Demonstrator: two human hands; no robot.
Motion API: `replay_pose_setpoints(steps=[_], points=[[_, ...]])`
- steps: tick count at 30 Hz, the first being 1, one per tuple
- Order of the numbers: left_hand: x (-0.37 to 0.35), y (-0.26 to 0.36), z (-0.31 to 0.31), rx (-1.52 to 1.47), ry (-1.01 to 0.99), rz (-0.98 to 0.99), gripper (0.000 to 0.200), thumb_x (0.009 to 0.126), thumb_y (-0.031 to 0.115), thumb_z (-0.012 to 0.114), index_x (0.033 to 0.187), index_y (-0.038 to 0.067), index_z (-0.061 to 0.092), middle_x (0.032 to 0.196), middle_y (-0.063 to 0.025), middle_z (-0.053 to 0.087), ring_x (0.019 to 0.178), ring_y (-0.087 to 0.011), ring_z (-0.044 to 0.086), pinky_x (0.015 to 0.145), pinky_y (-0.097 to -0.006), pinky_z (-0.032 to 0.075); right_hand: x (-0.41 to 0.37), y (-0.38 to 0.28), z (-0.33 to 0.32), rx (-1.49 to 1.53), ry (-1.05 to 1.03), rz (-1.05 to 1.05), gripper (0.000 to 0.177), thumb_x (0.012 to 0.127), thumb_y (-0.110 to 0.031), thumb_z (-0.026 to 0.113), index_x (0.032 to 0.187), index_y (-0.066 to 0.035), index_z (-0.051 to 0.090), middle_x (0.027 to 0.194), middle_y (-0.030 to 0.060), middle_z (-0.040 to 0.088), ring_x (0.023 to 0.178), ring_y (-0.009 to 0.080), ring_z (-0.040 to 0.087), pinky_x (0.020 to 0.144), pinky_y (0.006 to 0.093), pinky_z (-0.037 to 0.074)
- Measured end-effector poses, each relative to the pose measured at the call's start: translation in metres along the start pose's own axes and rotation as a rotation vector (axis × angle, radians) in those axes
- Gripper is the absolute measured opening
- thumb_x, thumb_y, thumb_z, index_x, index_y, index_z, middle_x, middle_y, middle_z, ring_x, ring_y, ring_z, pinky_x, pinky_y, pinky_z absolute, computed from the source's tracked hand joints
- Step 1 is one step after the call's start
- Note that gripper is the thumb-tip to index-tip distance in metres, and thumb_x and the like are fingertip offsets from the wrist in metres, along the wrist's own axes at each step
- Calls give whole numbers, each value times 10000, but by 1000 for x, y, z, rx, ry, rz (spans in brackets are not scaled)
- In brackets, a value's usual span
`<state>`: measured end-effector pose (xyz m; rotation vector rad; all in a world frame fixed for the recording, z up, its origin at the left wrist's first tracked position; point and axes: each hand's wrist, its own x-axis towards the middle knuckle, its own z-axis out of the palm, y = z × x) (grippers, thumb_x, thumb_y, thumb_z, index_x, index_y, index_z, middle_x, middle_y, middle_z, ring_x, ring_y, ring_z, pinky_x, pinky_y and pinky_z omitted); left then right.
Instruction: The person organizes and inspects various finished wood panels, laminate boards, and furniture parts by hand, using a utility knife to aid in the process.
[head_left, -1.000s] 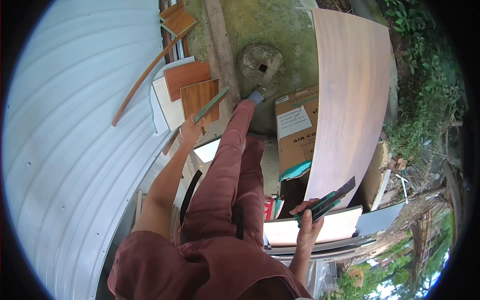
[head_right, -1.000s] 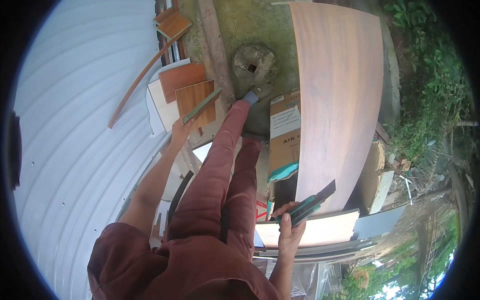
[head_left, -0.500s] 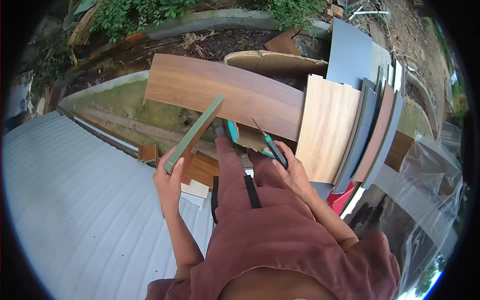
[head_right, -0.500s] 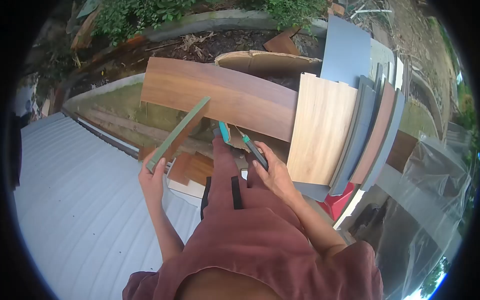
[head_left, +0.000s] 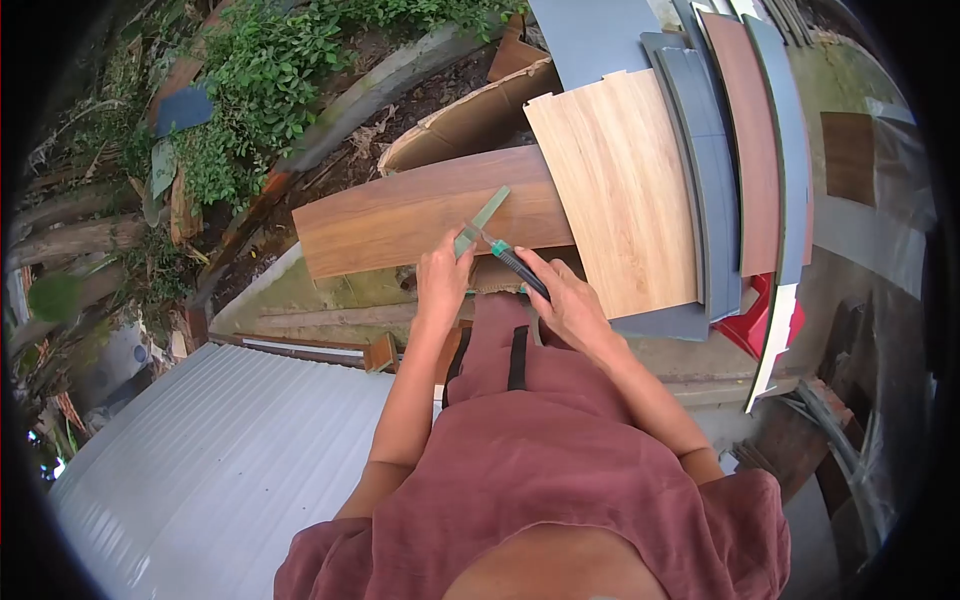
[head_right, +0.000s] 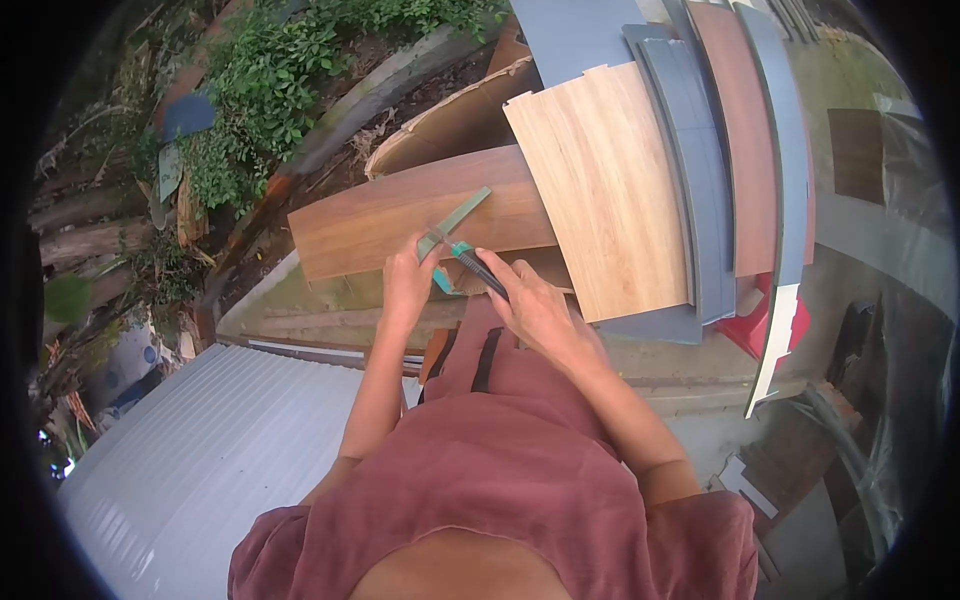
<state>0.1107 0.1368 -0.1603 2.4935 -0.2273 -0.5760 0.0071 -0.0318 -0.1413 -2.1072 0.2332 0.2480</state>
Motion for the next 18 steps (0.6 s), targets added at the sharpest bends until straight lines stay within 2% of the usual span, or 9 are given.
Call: replay_pose_setpoints(steps=[8,11,13,15,18], points=[[4,-8,12,-14,48,18,352,804,93,600,1146,17,575,794,-245,625,779,-419,606,663,-460,460,4,17,16,50,-76,-49,637,783,-50,607,1357,-210,382,850,143,517,706,344,573,612,445,485],[3,-21,15,-37,92,61,336,822,117,602,1142,14,581,772,-243,623,754,-403,616,658,-447,463,9,26,24,77,-101,-36,650,773,-28,599,1354,-219,381,857,146,522,717,354,571,632,456,485],[0,-13,9,-44,67,-3,331,833,130,600,1140,6,581,764,-241,622,745,-391,619,659,-433,465,15,39,37,105,-105,-32,650,771,-20,594,1351,-224,384,862,148,525,720,359,570,639,461,484],[-2,-13,7,-54,42,-64,328,845,143,599,1137,-2,582,756,-238,620,736,-378,622,659,-420,467,22,63,56,74,0,-59,654,769,-10,585,1349,-240,385,861,147,531,729,358,573,644,460,482],[-6,-21,5,-103,69,-54,327,861,156,596,1135,-23,578,749,-214,628,720,-339,631,666,-389,470,33,70,61,78,3,-161,660,773,-13,586,1351,-260,383,866,147,541,751,352,582,650,452,490]])
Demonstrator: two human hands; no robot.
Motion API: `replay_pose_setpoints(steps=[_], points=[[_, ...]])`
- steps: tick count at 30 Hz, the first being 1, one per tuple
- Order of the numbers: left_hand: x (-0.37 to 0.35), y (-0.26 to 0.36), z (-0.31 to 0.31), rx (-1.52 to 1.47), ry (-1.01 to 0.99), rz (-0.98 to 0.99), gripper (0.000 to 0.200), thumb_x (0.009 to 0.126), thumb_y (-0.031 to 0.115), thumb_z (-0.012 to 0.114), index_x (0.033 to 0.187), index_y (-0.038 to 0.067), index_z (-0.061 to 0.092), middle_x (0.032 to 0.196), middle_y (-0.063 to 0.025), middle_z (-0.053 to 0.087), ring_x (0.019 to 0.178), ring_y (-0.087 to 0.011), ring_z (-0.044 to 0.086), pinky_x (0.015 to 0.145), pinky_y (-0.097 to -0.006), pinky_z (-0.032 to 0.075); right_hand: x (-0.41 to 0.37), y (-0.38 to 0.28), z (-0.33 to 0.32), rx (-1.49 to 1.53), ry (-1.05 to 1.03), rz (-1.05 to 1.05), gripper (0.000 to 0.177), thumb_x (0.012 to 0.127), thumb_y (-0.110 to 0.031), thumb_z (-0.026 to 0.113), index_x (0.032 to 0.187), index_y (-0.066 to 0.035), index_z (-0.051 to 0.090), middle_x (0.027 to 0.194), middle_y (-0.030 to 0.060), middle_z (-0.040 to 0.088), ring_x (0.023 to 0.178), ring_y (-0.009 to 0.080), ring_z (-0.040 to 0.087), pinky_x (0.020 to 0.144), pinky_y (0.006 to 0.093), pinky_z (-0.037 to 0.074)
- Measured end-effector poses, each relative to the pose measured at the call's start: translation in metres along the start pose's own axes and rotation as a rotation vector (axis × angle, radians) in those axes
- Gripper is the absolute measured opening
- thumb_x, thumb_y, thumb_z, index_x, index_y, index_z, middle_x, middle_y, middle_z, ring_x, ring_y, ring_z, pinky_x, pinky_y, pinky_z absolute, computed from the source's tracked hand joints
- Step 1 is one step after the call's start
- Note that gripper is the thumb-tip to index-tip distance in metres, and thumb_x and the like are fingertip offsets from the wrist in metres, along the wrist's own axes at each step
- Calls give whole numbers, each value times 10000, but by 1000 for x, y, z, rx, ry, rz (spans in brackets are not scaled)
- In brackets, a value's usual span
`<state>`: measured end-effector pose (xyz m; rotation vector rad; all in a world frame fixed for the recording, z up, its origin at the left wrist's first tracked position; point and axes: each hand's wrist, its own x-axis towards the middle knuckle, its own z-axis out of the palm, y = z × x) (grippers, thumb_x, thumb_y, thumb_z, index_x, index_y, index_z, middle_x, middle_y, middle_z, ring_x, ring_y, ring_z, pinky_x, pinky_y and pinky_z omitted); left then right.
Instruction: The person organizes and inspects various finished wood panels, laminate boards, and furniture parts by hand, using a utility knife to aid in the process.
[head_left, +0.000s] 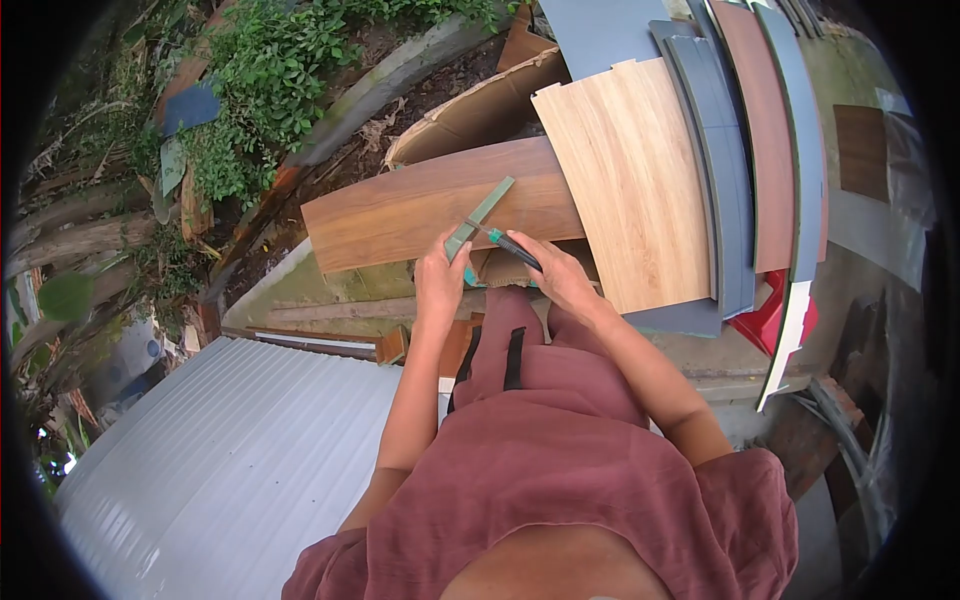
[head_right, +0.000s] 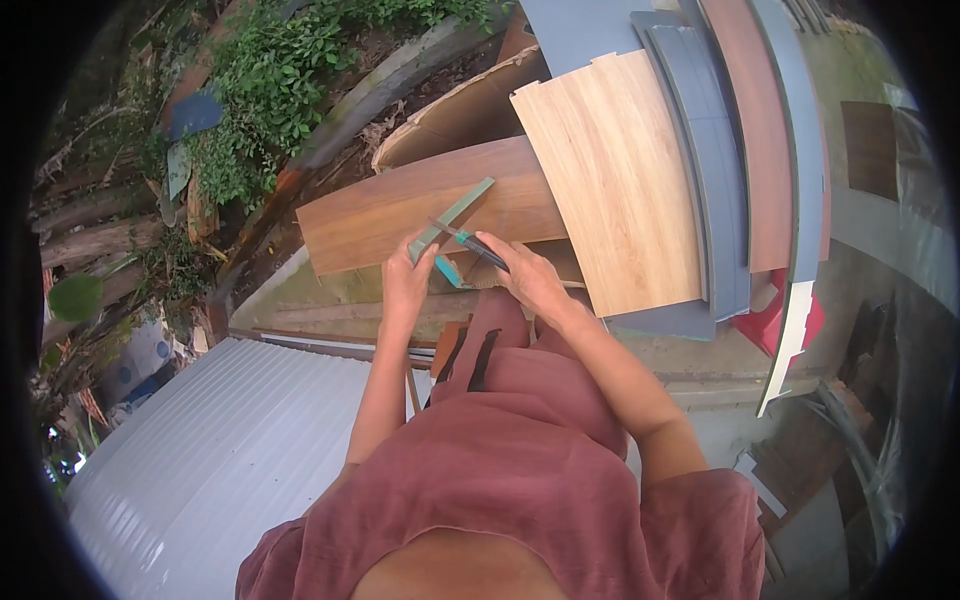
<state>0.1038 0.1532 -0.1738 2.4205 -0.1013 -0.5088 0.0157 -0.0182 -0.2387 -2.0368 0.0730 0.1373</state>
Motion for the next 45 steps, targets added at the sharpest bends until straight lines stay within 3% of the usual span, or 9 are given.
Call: replay_pose_setpoints(steps=[6,11,17,21,26,29,35,38,45], points=[[-3,-21,-7,-123,13,-30,322,862,147,606,1134,-24,582,745,-176,643,680,-287,628,664,-364,470,1,-31,-1,-138,-102,-2,662,771,-27,604,1354,-260,394,884,148,553,796,349,593,682,435,503],[-8,-20,-6,-64,5,-59,329,867,151,605,1146,-20,579,743,-172,643,683,-257,628,662,-345,473,13,46,14,-164,-47,224,631,806,-34,575,1366,-251,381,897,166,558,815,358,593,714,440,497],[-7,-18,-8,-156,32,-57,321,868,145,608,1147,-12,587,745,-153,650,684,-206,626,666,-327,476,21,5,-9,-185,-238,74,635,799,-23,576,1364,-237,378,980,180,583,874,388,587,743,446,493],[-8,-21,-7,-154,30,-51,313,866,141,612,1138,-12,593,759,-147,656,691,-196,623,670,-316,475,31,92,20,-226,-19,102,577,835,-68,532,1360,-260,388,938,190,593,825,375,607,716,459,495],[-7,-17,-9,-166,32,-143,303,872,142,612,1133,-12,596,767,-122,654,718,-139,600,682,-288,471,44,74,8,-278,-165,228,587,834,-77,547,1365,-263,379,963,186,599,861,363,609,748,457,498],[-7,-22,-9,-180,12,-151,306,873,141,611,1136,-15,593,760,-113,649,712,-124,581,688,-279,467,41,74,7,-290,-149,72,603,838,-89,550,1378,-275,356,980,181,599,891,345,609,762,450,500],[-9,-16,-7,-192,18,-142,306,873,139,609,1133,-23,591,770,-104,656,719,-121,581,698,-274,464,57,112,13,-293,-212,387,585,831,-81,550,1361,-248,368,1015,186,586,906,387,593,757,457,492],[-8,-22,-5,-191,55,-127,303,874,140,606,1129,-24,593,777,-105,661,725,-122,590,697,-272,464,55,99,17,-377,-173,217,595,834,-81,537,1373,-248,348,994,190,595,885,383,604,747,458,501],[-11,-19,-8,-178,22,-134,280,878,145,595,1106,-16,606,776,-101,657,717,-132,587,690,-273,462,46,104,26,-424,-79,341,565,850,-83,498,1369,-258,362,920,197,604,816,381,624,723,447,514]])
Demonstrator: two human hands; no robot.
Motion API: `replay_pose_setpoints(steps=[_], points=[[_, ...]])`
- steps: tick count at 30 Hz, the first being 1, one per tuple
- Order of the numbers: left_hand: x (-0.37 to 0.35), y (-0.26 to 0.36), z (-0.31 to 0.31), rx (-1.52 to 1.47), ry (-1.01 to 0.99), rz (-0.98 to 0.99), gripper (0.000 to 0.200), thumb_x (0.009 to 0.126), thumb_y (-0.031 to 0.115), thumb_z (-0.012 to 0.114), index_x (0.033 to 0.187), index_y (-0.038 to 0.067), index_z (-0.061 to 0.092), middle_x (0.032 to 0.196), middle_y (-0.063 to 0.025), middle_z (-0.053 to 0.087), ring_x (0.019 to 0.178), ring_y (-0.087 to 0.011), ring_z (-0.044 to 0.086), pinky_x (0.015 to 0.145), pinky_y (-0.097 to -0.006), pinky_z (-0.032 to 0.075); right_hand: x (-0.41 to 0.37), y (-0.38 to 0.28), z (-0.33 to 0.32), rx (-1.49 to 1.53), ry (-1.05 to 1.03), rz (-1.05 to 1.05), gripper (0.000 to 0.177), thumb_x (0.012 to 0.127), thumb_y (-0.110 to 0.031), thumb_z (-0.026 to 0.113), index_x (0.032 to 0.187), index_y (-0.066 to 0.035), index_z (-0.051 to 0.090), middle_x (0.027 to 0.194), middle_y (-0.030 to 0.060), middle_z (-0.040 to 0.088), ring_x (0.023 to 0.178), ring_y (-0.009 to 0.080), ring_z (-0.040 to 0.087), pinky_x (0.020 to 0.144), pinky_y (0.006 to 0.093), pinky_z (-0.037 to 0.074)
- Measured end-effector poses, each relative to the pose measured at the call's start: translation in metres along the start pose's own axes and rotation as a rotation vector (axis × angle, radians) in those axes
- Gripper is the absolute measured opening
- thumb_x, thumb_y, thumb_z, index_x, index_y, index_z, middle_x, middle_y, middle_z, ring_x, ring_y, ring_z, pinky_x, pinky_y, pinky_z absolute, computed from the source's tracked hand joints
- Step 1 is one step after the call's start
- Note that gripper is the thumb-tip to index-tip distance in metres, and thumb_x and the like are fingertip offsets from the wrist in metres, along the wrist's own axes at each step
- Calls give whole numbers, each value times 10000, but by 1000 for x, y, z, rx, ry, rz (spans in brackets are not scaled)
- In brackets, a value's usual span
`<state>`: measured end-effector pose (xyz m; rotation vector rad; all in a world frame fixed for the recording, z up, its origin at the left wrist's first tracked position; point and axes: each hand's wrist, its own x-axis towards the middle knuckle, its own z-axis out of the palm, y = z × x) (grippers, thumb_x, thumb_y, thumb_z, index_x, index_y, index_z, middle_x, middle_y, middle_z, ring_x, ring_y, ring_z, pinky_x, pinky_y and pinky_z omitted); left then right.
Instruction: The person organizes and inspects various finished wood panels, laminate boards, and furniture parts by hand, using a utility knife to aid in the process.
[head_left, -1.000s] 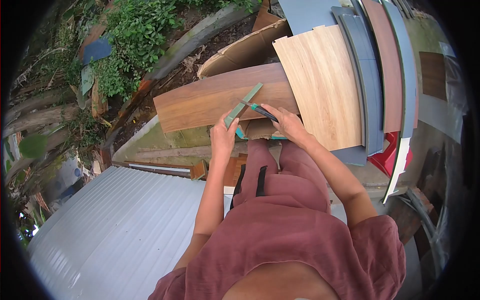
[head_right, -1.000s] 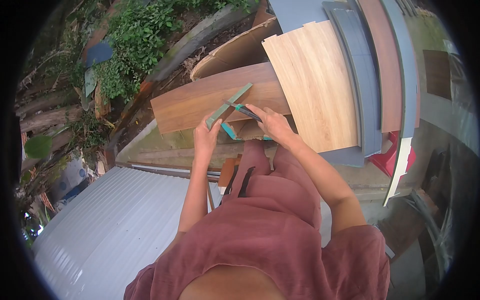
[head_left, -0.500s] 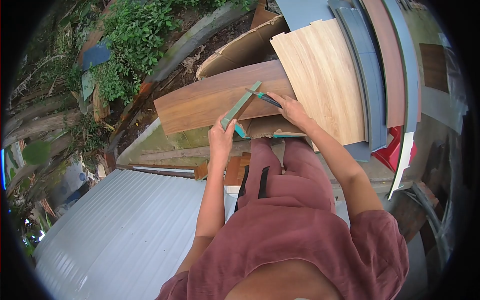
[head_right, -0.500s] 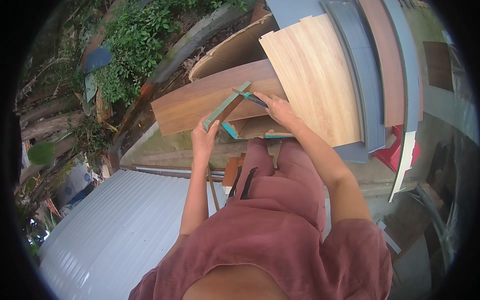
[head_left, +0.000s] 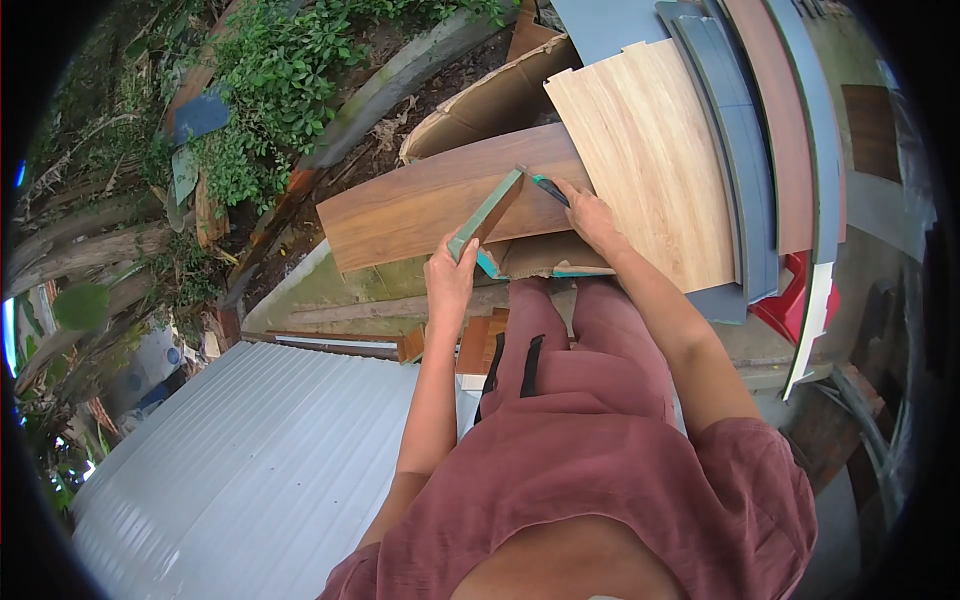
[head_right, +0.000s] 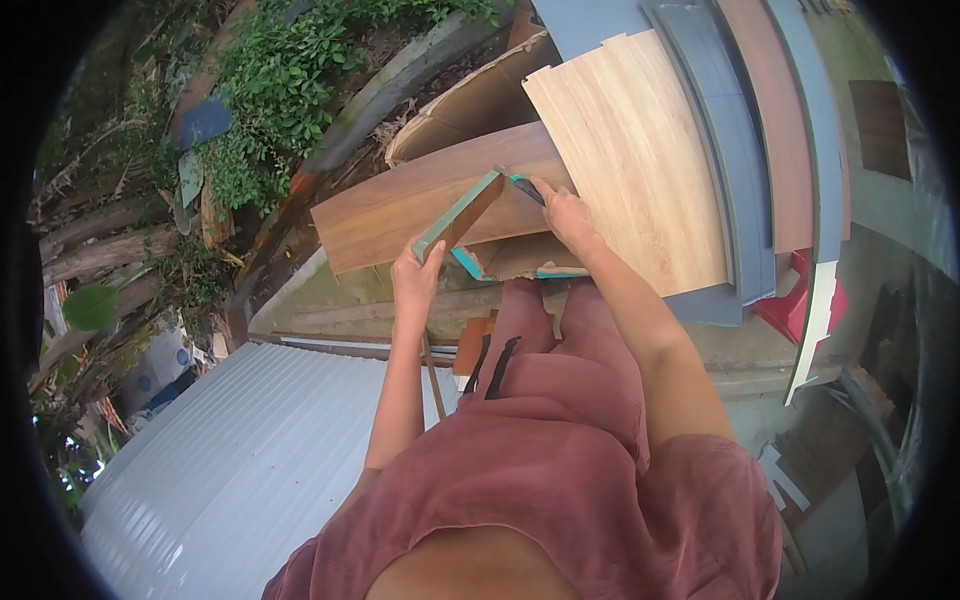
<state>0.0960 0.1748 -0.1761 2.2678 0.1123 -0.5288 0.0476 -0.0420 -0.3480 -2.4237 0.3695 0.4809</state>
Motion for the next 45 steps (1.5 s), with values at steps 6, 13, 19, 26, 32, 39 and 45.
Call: replay_pose_setpoints(steps=[6,13,19,26,32,39,45], points=[[-3,-1,-3,8,22,-107,437,908,209,529,1295,25,446,769,-120,597,750,-212,639,686,-296,494,-32,-10,0,215,121,-4,548,837,-104,533,1349,-229,380,879,215,614,812,403,611,729,480,497],[14,-6,-15,-823,-283,-383,585,901,423,551,1307,56,345,1076,-189,533,855,-269,642,732,-360,546,-83,-38,-14,637,92,62,490,876,-111,503,1351,-120,384,879,204,582,765,336,582,717,365,464],[21,-1,-17,-642,-270,-280,643,859,488,587,1266,41,368,1098,-197,543,929,-265,617,769,-360,530,-107,-122,-70,905,-19,-29,513,858,-60,501,1350,-108,363,1116,220,565,1007,376,559,822,399,443],[29,-6,-21,-601,-286,-292,665,846,495,608,1268,40,366,1121,-182,556,946,-252,608,801,-364,508,-99,-138,-41,878,174,-148,539,819,-8,513,1331,-120,391,1093,198,579,976,372,568,809,422,456],[30,0,-23,-554,-285,-304,677,841,504,609,1270,40,366,1105,-183,573,961,-246,605,806,-361,506,-86,-111,-19,806,93,-56,547,822,-14,516,1340,-135,390,1101,197,576,974,373,566,812,426,461],[34,-5,-25,-567,-275,-319,665,842,503,610,1268,50,374,1107,-172,584,963,-241,605,808,-357,501,-61,-77,36,739,113,-29,576,819,-16,524,1355,-156,366,1092,207,581,1002,384,554,819,447,455],[33,-3,-25,-518,-269,-333,665,839,527,601,1264,64,384,1117,-163,592,959,-232,607,824,-359,481,-42,-57,56,714,121,-34,562,845,-15,509,1370,-143,357,1103,213,576,1003,384,550,827,428,443]])
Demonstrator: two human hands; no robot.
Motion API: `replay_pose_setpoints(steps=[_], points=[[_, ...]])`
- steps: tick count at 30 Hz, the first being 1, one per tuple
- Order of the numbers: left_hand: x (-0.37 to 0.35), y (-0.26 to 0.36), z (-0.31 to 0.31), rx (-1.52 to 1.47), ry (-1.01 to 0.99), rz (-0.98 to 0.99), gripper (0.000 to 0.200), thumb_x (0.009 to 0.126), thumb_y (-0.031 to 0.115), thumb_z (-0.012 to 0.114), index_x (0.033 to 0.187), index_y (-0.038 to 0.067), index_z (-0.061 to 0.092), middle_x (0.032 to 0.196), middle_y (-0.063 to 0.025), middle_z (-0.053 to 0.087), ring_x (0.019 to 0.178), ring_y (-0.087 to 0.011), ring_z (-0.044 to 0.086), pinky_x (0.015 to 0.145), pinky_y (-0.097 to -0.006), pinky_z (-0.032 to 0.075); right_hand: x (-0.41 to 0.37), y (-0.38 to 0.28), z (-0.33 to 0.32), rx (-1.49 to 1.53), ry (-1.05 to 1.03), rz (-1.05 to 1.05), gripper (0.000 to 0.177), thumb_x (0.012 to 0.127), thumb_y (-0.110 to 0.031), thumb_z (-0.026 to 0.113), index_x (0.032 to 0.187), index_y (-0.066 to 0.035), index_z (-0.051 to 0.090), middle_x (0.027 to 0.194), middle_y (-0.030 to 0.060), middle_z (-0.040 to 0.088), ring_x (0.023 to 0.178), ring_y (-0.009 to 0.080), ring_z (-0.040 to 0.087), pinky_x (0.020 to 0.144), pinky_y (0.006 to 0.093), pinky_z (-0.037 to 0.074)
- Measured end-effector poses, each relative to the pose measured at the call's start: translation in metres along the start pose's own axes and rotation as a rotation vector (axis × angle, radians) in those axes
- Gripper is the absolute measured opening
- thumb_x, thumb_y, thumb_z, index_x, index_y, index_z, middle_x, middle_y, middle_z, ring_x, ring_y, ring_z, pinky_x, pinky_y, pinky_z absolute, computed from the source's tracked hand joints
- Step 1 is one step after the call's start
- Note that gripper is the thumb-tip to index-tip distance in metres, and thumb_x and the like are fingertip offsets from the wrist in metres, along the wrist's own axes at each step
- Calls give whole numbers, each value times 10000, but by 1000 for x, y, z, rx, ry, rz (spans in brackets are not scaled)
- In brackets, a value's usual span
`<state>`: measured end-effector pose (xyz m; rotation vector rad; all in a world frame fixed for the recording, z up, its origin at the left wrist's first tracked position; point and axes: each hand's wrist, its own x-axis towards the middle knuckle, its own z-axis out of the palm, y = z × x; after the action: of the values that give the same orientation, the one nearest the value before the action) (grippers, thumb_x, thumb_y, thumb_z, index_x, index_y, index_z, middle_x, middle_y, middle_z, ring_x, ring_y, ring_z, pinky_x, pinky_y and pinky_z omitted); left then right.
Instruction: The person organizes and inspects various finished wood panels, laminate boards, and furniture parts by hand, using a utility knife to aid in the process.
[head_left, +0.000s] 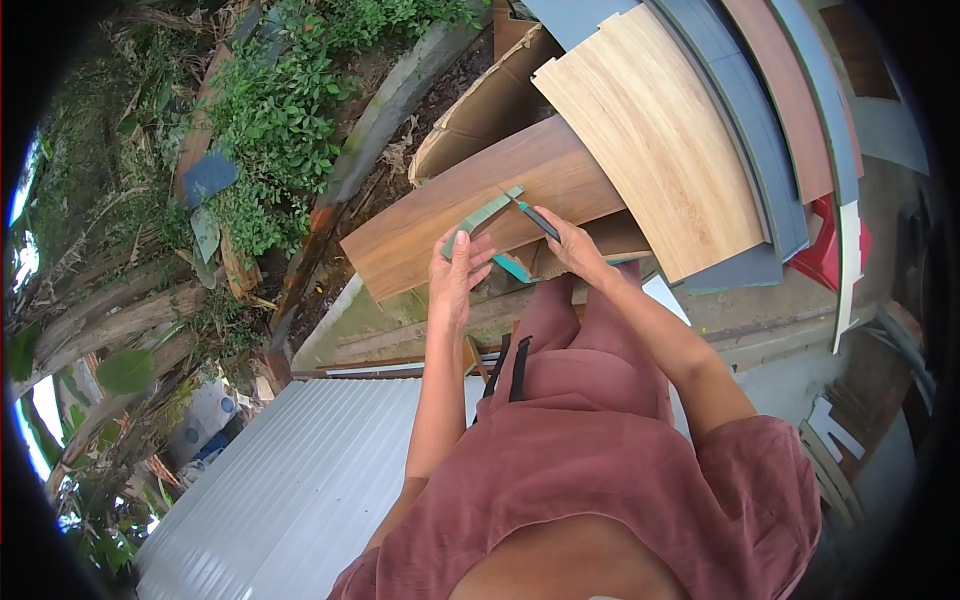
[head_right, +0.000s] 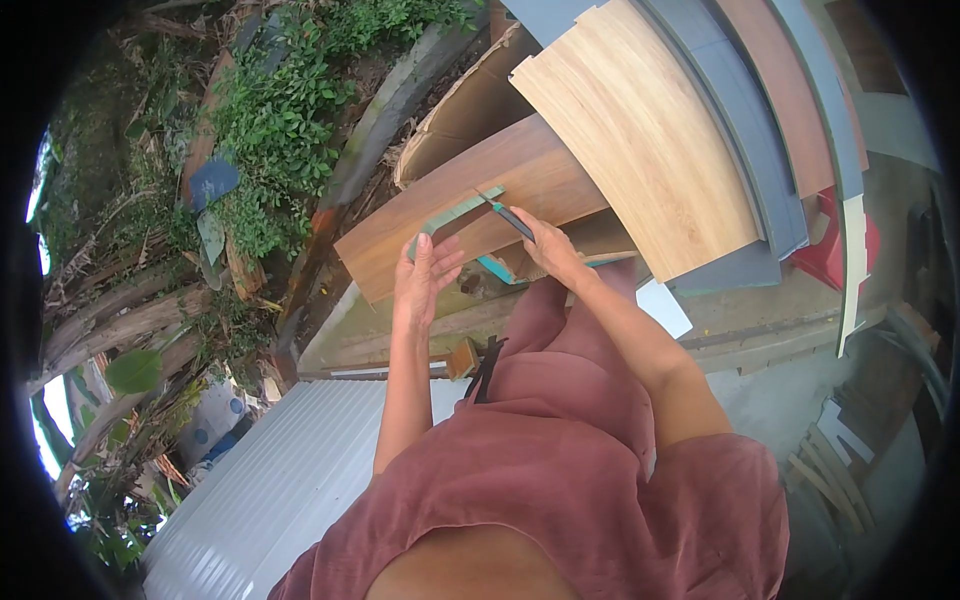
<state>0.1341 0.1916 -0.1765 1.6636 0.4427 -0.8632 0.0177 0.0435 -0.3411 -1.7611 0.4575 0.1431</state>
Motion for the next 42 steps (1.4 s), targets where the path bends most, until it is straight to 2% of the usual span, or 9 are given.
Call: replay_pose_setpoints(steps=[9,11,15,18,21,24,25,31,42], points=[[9,5,-7,-8,-13,15,645,838,536,595,1226,53,419,1118,-173,591,991,-257,592,825,-373,475,11,20,3,-216,-16,175,569,837,-40,515,1363,-195,364,1039,221,593,981,396,562,827,456,452],[18,-3,-11,201,-91,213,551,834,460,641,1163,38,510,1075,-143,604,979,-210,594,815,-341,478,12,19,1,-232,-17,189,565,838,-52,516,1362,-202,366,1023,222,596,968,399,565,821,460,456],[66,-44,-26,425,-115,227,399,838,219,683,1152,14,548,1054,-58,620,953,-128,582,793,-283,480,9,15,4,-181,-7,201,542,836,-63,509,1350,-181,385,1039,225,595,967,397,569,816,454,458],[86,-62,-16,398,-24,369,297,839,221,675,1026,5,599,1021,-73,641,928,-184,607,789,-306,473,0,3,8,-96,60,163,529,836,-67,505,1346,-155,395,1056,222,593,996,386,568,832,430,456],[77,-33,-12,633,50,739,271,842,216,656,955,-17,574,876,-167,643,798,-295,619,707,-351,471,-16,-47,-2,8,232,85,531,832,-55,505,1346,-135,400,1085,210,584,994,371,573,846,404,452],[58,-7,-13,724,88,717,244,836,200,643,960,5,565,755,-227,584,708,-398,567,613,-413,442,-42,-123,-27,-69,400,-64,571,808,-11,529,1348,-150,410,1053,181,575,902,347,581,812,393,458],[61,-7,-17,765,132,875,249,830,177,636,1034,50,575,712,-221,565,643,-421,539,556,-453,408,-50,-145,-34,-198,470,-191,607,787,16,554,1348,-170,418,1003,163,573,829,332,583,772,394,467],[50,5,-37,729,178,1066,274,818,168,647,1024,5,565,642,-204,532,557,-360,508,534,-416,401,-74,-211,-41,-618,372,-314,785,677,13,672,1349,-308,425,792,71,500,707,253,581,605,378,490],[34,-1,-68,757,191,926,287,827,211,643,1048,38,581,633,-193,552,576,-367,550,536,-436,410,-55,-200,-14,-687,368,-237,718,729,-5,632,1347,-305,424,793,107,491,702,299,570,626,414,477]])
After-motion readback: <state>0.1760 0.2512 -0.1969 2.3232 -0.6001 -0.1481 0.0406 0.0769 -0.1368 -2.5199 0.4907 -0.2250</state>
